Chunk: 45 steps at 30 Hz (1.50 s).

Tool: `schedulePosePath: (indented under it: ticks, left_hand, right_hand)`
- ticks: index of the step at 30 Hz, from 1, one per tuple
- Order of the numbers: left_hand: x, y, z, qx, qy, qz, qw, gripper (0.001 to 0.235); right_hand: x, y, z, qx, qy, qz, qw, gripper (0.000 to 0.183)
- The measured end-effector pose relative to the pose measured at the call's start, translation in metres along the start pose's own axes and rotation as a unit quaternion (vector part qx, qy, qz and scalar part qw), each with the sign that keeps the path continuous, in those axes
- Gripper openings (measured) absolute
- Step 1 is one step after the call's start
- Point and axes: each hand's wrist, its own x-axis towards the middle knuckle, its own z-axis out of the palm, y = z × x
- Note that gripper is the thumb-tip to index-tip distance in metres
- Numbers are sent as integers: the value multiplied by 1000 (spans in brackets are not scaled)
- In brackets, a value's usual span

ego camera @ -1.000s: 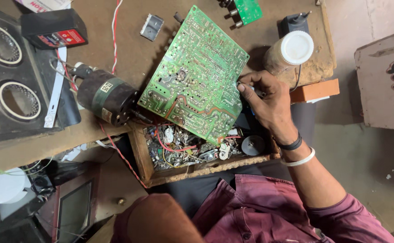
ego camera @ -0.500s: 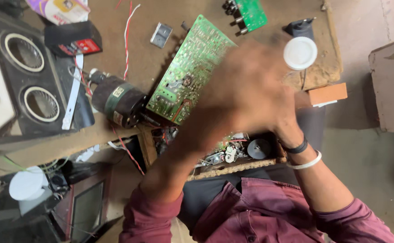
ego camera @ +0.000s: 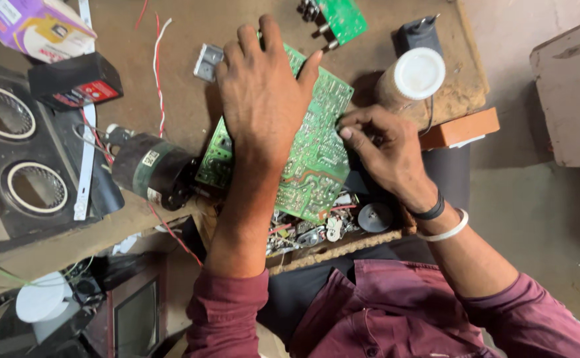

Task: The person holds a green circuit board and uses a soldering iron to apply solder to multiple points on the board. The person repeatedly positions the iron, applies solder, and moves to adjacent points while keeping the board steady with the other hand.

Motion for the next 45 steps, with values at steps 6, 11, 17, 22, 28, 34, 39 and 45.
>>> schedulePosePath:
  ticks: [6, 11, 17, 22, 28, 34, 39, 45]
  left_hand:
    - [-2, -1, 4, 2, 16, 10, 1000, 73]
    - [-2, -1, 0, -5, 21, 11, 1000, 69]
    - [2, -1, -3, -25, 34, 12, 999, 65]
    - [-1, 0, 0, -15, 21, 14, 1000, 62]
    - [-2, -1, 5, -16, 33, 19, 999, 60]
    - [-3, -3, 7, -21, 57, 24, 998, 61]
    - [-1, -2, 2, -18, 54, 25, 998, 63]
    - [-1, -1, -6, -45, 32, 13, 998, 64]
  right_hand:
    - [1, 0, -2, -7, -16, -11, 1000, 9]
    - [3, 3, -1, -28, 1, -25, 999, 8]
    - [3, 2, 0, -51, 12, -80, 995, 7]
    - [0, 1, -1, -67, 11, -59, 996, 7]
    - [0, 2, -2, -62, 8, -68, 996, 6]
    - [2, 4, -2, -37, -2, -53, 998, 7]
    - [-2, 4, 2, -62, 23, -25, 997, 11]
    - [-13, -5, 2, -82, 38, -93, 992, 15]
